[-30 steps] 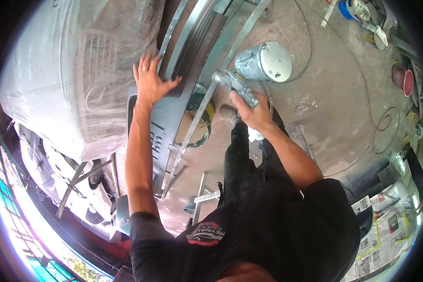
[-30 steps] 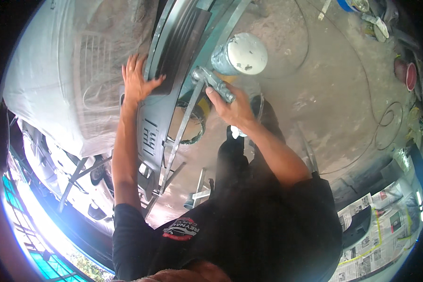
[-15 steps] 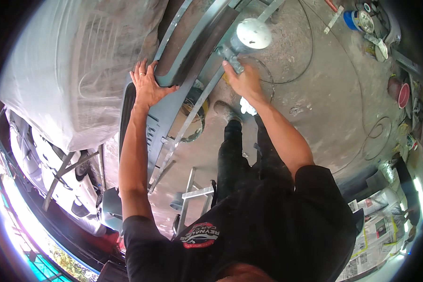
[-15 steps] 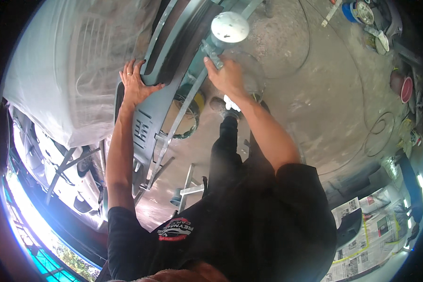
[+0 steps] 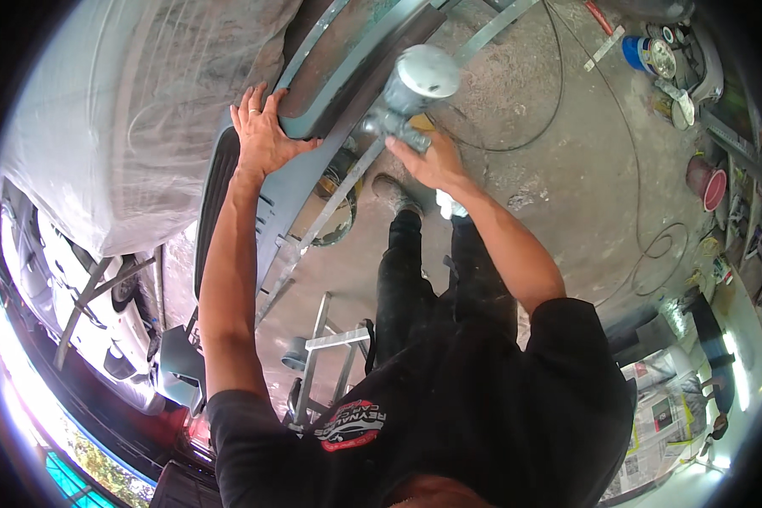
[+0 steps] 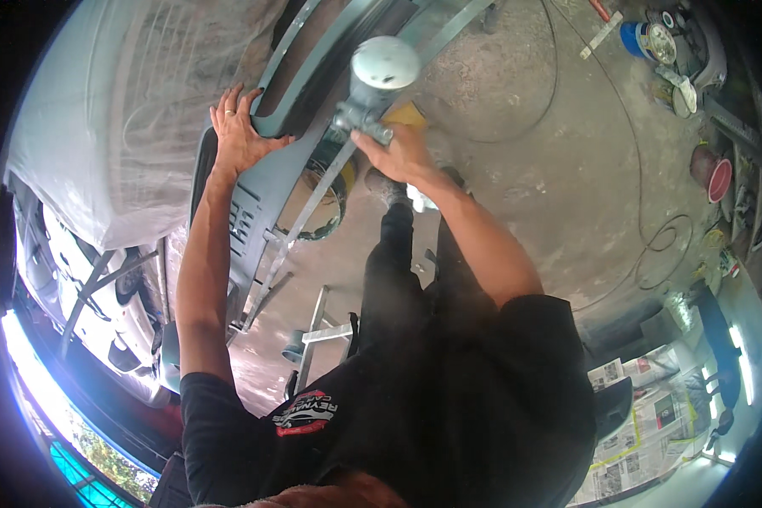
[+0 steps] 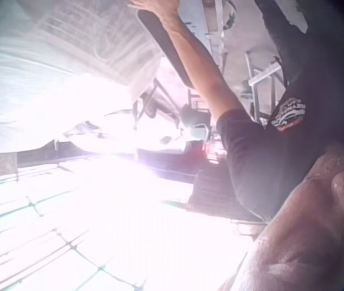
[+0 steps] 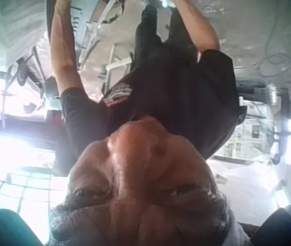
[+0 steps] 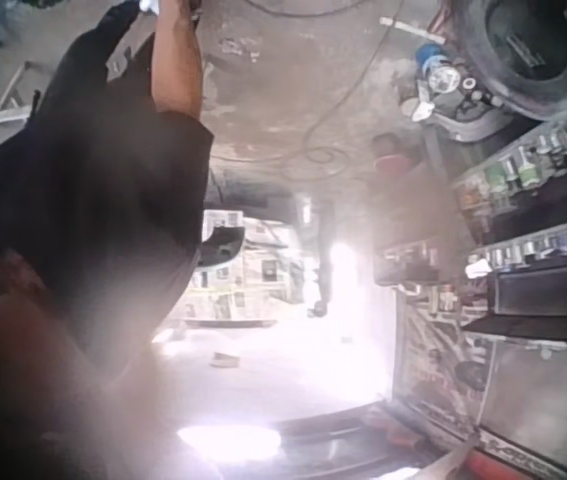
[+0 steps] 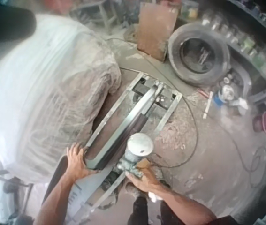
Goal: The person uses a spray gun to apply paint to a black auto part while holding a cloth. They then apply paint to the top and inner surfaces of a larger bumper held on a rack, using their hands to position the part and wiping the spray gun with a cloth.
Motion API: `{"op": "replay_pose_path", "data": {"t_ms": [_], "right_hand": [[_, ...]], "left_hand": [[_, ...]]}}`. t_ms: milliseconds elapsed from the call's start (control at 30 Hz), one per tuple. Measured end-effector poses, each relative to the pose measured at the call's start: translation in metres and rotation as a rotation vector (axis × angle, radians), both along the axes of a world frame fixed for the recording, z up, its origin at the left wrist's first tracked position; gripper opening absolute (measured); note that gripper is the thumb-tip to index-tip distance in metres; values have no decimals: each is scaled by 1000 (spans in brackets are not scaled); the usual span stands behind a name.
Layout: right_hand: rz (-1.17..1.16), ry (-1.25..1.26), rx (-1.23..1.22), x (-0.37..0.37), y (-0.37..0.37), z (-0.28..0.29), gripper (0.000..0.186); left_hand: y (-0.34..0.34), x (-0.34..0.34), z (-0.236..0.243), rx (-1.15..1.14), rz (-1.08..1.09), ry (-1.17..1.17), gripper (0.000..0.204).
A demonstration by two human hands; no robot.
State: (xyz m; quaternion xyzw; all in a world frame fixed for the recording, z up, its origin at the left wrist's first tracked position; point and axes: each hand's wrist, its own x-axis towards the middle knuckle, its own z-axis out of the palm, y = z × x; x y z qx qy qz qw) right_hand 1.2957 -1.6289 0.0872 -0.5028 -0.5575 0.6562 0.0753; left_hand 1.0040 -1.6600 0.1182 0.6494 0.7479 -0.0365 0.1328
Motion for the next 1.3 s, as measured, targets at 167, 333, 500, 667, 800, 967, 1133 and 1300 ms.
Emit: {"op": "replay_pose_path", "data": {"t_ms": [167, 333, 500, 667, 800, 967, 1133, 1300], "right_hand": [[-210, -136, 121, -5, 2, -14, 44], [-424, -98, 50, -14, -16, -17, 44], [123, 0, -74, -14, -32, -17, 49], [-416, -36, -4, -20, -18, -14, 39], [-88, 69, 158, -17, -33, -17, 29], [5, 77, 158, -21, -47, -7, 28], [146, 126, 306, -21, -64, -7, 32], [377, 96, 350, -48, -72, 15, 32]], "left_hand": [[5, 6, -2, 9, -7, -17, 103], [-2, 3, -5, -4, 11, -22, 102], [-6, -4, -5, -54, 32, 15, 103], [11, 10, 0, -30, 23, -10, 101], [7, 9, 10, -69, 69, 26, 106], [-13, 22, 8, 149, 118, -1, 124], [-61, 57, -17, 319, 328, 45, 104], [-149, 108, -38, 346, 756, 85, 84]]}}
